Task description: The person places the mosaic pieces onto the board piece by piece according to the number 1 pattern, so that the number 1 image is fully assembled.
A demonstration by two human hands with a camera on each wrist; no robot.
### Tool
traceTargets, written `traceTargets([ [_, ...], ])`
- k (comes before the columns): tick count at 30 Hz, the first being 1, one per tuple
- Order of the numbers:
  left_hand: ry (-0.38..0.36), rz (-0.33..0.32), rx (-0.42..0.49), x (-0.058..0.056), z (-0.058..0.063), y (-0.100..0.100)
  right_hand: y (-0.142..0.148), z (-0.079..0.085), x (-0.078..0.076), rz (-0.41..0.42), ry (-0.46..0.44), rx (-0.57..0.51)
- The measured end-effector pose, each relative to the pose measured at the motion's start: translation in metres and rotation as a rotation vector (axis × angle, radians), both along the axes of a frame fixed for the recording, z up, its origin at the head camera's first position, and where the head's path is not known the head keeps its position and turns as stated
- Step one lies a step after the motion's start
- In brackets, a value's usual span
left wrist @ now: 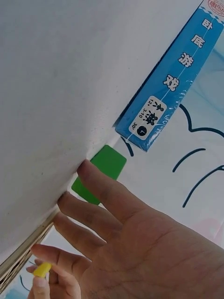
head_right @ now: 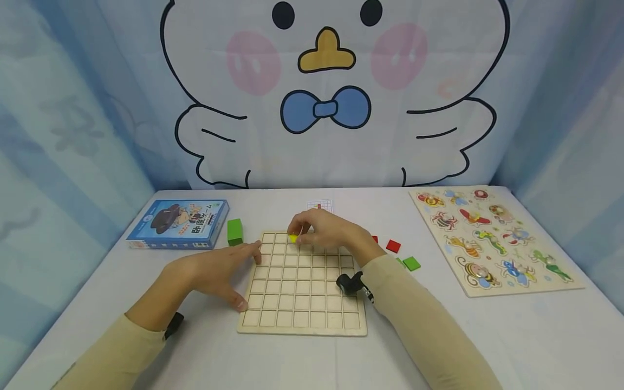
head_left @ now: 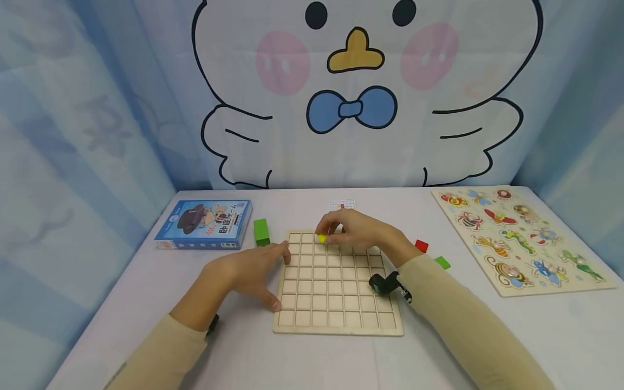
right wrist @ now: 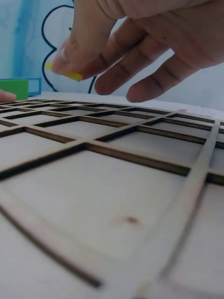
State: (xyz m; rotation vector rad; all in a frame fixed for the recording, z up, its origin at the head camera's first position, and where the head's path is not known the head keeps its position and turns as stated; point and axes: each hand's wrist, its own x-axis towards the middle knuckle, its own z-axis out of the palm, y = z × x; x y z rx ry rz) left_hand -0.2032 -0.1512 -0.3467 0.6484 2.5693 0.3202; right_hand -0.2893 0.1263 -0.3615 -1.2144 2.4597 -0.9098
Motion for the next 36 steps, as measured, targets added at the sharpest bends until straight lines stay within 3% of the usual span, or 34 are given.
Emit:
traceTargets([
  [6,-0.006,0.005,-0.003,0.000,0.000,-0.001,-0.008,-0.001,0.001,0.000,-0.052,0.055],
  [14,-0.005,0.018,0.021,-0.001,0.001,-0.002,-0.015,0.000,0.003,-0.010,-0.029,0.111],
  [36,-0.001,0.015,0.000,0.001,-0.002,0.000,-0.014,-0.005,0.006,0.002,0.033,0.096],
])
